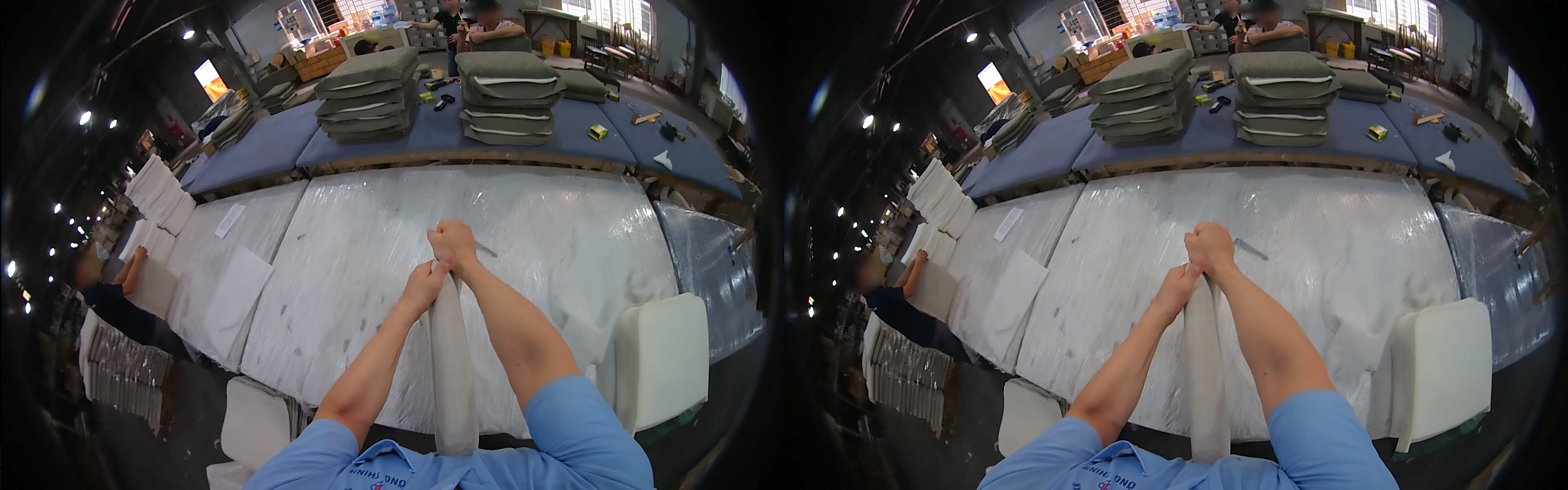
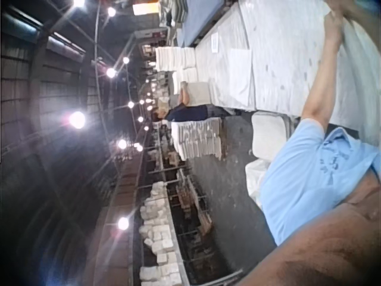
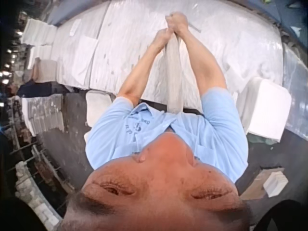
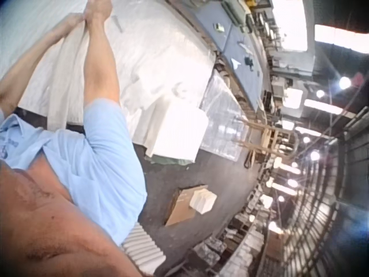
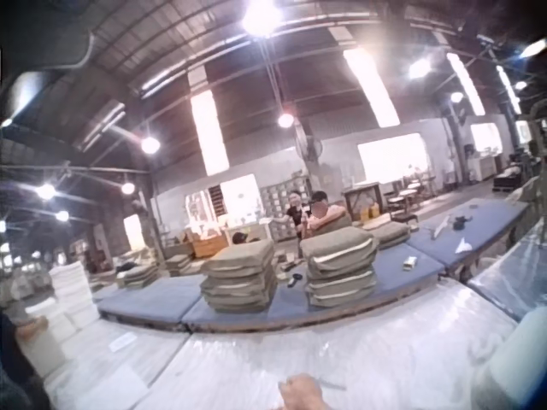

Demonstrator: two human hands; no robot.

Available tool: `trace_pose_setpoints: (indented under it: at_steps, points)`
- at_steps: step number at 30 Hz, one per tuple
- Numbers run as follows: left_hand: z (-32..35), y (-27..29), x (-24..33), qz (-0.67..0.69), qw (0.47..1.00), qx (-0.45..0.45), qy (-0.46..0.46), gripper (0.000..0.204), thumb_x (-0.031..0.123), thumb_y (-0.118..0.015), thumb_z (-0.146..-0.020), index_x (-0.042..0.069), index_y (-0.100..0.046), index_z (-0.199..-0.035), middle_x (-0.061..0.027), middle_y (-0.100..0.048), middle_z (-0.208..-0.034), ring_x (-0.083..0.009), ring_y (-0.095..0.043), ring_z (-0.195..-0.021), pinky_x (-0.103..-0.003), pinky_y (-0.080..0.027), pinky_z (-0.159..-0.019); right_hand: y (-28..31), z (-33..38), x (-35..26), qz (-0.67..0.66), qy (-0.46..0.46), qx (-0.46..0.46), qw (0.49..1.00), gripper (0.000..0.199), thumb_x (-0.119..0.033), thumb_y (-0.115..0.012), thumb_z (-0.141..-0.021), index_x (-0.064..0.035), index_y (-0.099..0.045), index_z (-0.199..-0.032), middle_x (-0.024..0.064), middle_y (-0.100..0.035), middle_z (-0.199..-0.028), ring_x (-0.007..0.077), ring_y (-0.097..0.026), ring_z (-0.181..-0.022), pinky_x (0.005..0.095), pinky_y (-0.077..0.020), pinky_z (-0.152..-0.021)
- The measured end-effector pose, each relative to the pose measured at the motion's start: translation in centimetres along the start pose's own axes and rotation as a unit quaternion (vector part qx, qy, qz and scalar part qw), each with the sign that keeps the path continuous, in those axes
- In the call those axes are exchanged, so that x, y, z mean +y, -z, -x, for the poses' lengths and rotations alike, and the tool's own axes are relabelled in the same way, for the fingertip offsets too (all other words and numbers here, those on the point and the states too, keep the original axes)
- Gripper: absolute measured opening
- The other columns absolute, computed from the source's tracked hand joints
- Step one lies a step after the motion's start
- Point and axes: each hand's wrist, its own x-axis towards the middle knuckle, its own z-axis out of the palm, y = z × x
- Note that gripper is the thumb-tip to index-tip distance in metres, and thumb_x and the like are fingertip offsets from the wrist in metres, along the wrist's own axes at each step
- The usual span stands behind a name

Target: The person inserts a white foam insert into a fabric pillow cover, adjusts the edges, and smooths the surface. The person repeats this process with multiple pillow covers and foam inserts on a large work table.

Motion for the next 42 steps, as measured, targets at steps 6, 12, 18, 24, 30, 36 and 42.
trace_pose_setpoints:
  at_steps: [6, 12, 18, 24, 30, 36, 42]
  points:
    - [0.3, -0.5, 0.9, -0.024, 1.0, -0.003, -0.009, 0.058, 0.055, -0.068, -0.092, -0.001, -0.071, -0.105, -0.0107, -0.071, -0.096, -0.0204, -0.067, -0.087, -0.034, -0.051, -0.078, -0.1, -1.0, 1.3, 0.026, 0.029, -0.053, 0.998, 0.032, -0.026, -0.067, -0.078, 0.0012, -0.062, -0.062, 0.0178, -0.058, -0.057, 0.0276, -0.048, -0.051, 0.0444, -0.0446, -0.055]
    - [-0.4, -0.6, 1.0, -0.002, 1.0, 0.003, 0.018, 0.039, 0.037, -0.068, -0.086, 0.0, -0.074, -0.095, -0.0105, -0.071, -0.088, -0.0212, -0.066, -0.08, -0.036, -0.05, -0.074, -0.3, -1.6, 2.6, -0.052, -0.01, -0.148, 0.988, 0.042, -0.03, -0.077, -0.08, 0.001, -0.058, -0.059, 0.0097, -0.051, -0.053, 0.0169, -0.045, -0.052, 0.0415, -0.0396, -0.052]
    - [-1.4, -0.9, 0.6, 0.044, 0.997, 0.028, 0.059, 0.033, 0.029, -0.07, -0.083, -0.002, -0.072, -0.093, -0.01, -0.07, -0.086, -0.0201, -0.065, -0.075, -0.036, -0.05, -0.067, 0.5, -0.5, 3.1, -0.027, -0.037, -0.083, 0.996, 0.044, -0.037, -0.075, -0.09, -0.0006, -0.064, -0.069, 0.0029, -0.057, -0.06, 0.0141, -0.05, -0.059, 0.0375, -0.0422, -0.056]
    - [-4.5, 4.5, -2.8, 0.186, 0.974, 0.119, 0.055, 0.036, 0.028, -0.073, -0.083, -0.006, -0.07, -0.095, -0.0153, -0.071, -0.087, -0.025, -0.068, -0.072, -0.039, -0.056, -0.068, 5.8, 11.1, 11.1, -0.144, -0.068, -0.082, 0.984, 0.038, -0.04, -0.06, -0.103, -0.0045, -0.069, -0.111, 0.0031, -0.07, -0.092, 0.0155, -0.064, -0.085, 0.0319, -0.0494, -0.076]
    - [-5.0, 14.3, -6.1, 0.284, 0.925, 0.233, 0.095, 0.029, 0.034, -0.067, -0.085, 0.007, -0.064, -0.095, -0.0111, -0.068, -0.09, -0.028, -0.065, -0.083, -0.043, -0.054, -0.081, 11.1, 25.2, 9.8, -0.421, -0.096, -0.16, 0.887, 0.053, -0.046, -0.044, -0.109, -0.0032, -0.062, -0.136, 0.0085, -0.067, -0.122, 0.0188, -0.061, -0.115, 0.0342, -0.0484, -0.096]
    - [-5.1, 15.0, -6.0, 0.33, 0.902, 0.258, 0.107, 0.032, 0.036, -0.065, -0.084, 0.006, -0.063, -0.095, -0.0144, -0.068, -0.09, -0.032, -0.064, -0.083, -0.046, -0.053, -0.081, 12.7, 26.7, 5.2, -0.185, 0.075, -0.104, 0.974, 0.087, -0.031, -0.09, -0.077, -0.0026, -0.048, -0.149, 0.0163, -0.061, -0.136, 0.0276, -0.06, -0.127, 0.0385, -0.047, -0.107]
    - [-3.4, 15.9, -7.5, 0.345, 0.898, 0.247, 0.115, 0.037, 0.036, -0.064, -0.085, 0.002, -0.064, -0.098, -0.0175, -0.071, -0.096, -0.034, -0.067, -0.089, -0.048, -0.053, -0.086, 10.2, 26.6, 4.2, -0.072, 0.142, -0.056, 0.986, 0.085, -0.025, -0.095, -0.069, -0.0043, -0.055, -0.141, 0.0183, -0.066, -0.13, 0.0331, -0.068, -0.116, 0.0405, -0.055, -0.098]
